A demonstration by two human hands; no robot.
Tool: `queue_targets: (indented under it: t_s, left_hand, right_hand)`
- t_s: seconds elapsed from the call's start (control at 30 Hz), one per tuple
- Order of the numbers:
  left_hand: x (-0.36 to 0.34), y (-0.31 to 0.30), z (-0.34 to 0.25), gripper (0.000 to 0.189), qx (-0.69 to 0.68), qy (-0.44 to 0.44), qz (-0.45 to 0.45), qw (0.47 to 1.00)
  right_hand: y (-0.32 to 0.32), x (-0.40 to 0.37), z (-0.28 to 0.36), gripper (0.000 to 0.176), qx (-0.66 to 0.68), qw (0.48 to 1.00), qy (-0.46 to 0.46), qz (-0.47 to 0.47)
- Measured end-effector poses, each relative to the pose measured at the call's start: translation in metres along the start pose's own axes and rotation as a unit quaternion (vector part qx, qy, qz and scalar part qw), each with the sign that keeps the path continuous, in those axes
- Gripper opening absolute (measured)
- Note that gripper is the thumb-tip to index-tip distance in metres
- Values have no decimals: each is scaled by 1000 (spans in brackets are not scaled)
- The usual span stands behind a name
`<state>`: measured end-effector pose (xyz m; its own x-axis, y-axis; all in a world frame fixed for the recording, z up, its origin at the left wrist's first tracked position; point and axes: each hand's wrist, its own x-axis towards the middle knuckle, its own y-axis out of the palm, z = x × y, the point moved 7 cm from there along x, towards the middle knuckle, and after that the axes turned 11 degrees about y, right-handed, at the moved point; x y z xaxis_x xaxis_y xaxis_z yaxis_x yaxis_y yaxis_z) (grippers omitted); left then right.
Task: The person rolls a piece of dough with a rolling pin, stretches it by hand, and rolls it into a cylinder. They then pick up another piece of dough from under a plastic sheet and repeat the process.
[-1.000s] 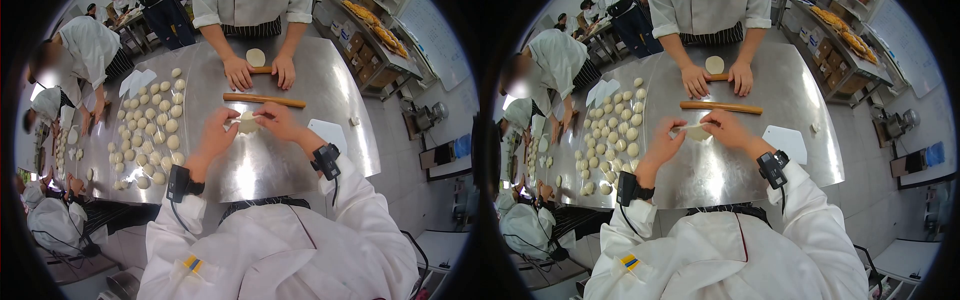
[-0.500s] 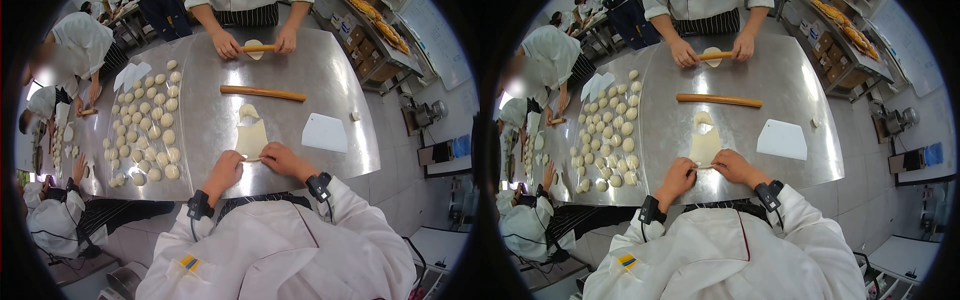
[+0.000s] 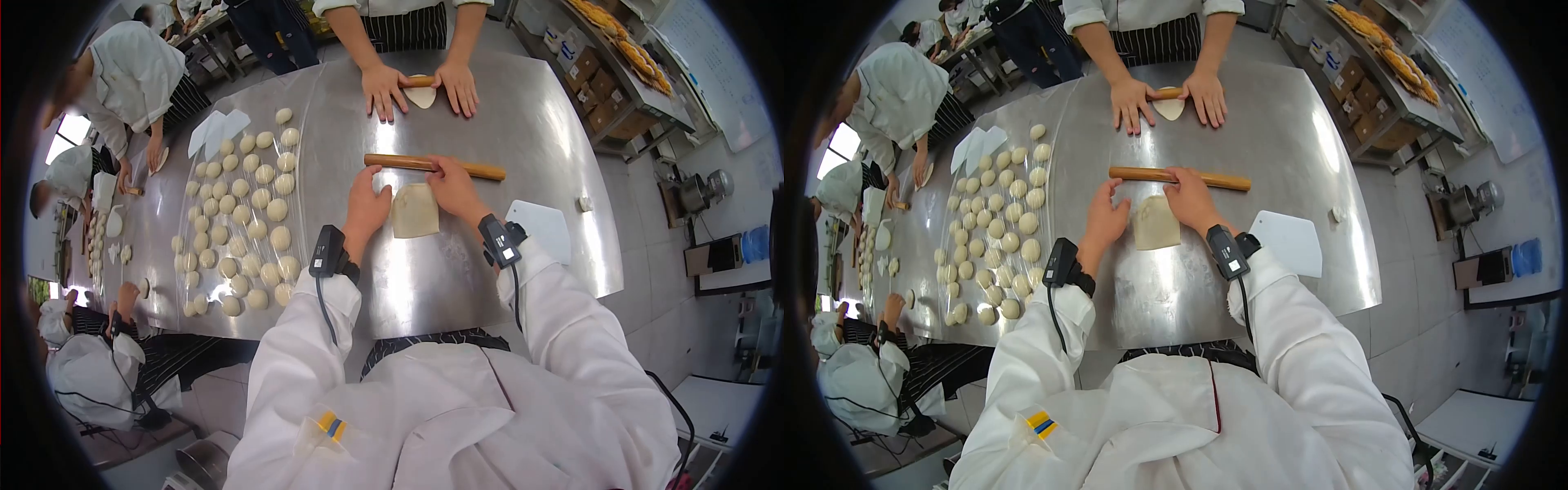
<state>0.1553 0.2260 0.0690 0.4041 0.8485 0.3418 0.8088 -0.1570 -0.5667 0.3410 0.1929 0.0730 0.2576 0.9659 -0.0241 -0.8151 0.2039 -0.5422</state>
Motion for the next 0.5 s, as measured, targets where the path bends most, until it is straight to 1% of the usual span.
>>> queue_targets:
  t_s: [0.03, 0.07, 0.1, 0.13, 0.17, 0.2, 0.23, 0.27, 0.3, 0.33, 0.37, 0.4, 0.43, 0.47, 0.5]
  left_hand:
    - [5, -1, 0, 52, 81, 53, -10, 995]
    - [2, 5, 6, 52, 82, 51, -9, 995]
    - [-9, 22, -7, 57, 144, 124, 53, 980]
    - [-21, 38, -21, 62, 202, 196, 114, 953]
    - [-26, 41, -24, 62, 203, 192, 113, 954]
    - [-25, 39, -28, 57, 156, 173, 111, 966]
    - [-24, 36, -31, 52, 111, 155, 106, 976]
    - [-26, 34, -33, 52, 119, 152, 97, 976]
    - [-31, 41, -30, 46, 115, 135, 144, 974]
    - [-38, 49, -25, 41, 110, 117, 190, 969]
    - [-44, 54, -19, 38, 125, 138, 164, 969]
    - [-51, 60, -14, 34, 138, 160, 140, 967]
    - [-52, 49, -27, 30, 115, 167, 114, 973]
    - [-54, 43, -39, 30, 120, 166, 105, 973]
    - [-56, 28, -49, 25, 28, 121, 22, 992]
  right_hand:
    - [4, 9, -7, 45, -25, 1000, 18, 4]
    - [10, 11, -13, 45, -25, 1000, 18, 7]
    - [20, 1, -11, 47, -98, 993, -60, 22]
    - [31, -11, -9, 48, -171, 975, -138, 38]
    - [38, -21, -7, 49, -224, 951, -210, 23]
    - [36, -26, -6, 49, -224, 950, -217, 25]
    - [34, -27, -7, 47, -191, 960, -199, 55]
    - [33, -31, -7, 44, -157, 967, -181, 87]
    - [34, -38, -8, 44, -155, 965, -192, 91]
    - [38, -42, -14, 42, -164, 965, -168, 113]
    - [41, -44, -20, 39, -176, 964, -145, 134]
    - [38, -49, -14, 39, -175, 962, -157, 137]
    - [31, -51, -13, 34, -90, 978, -67, 178]
    - [28, -54, -18, 28, -4, 976, 24, 216]
    - [27, -60, -18, 28, -6, 976, 16, 219]
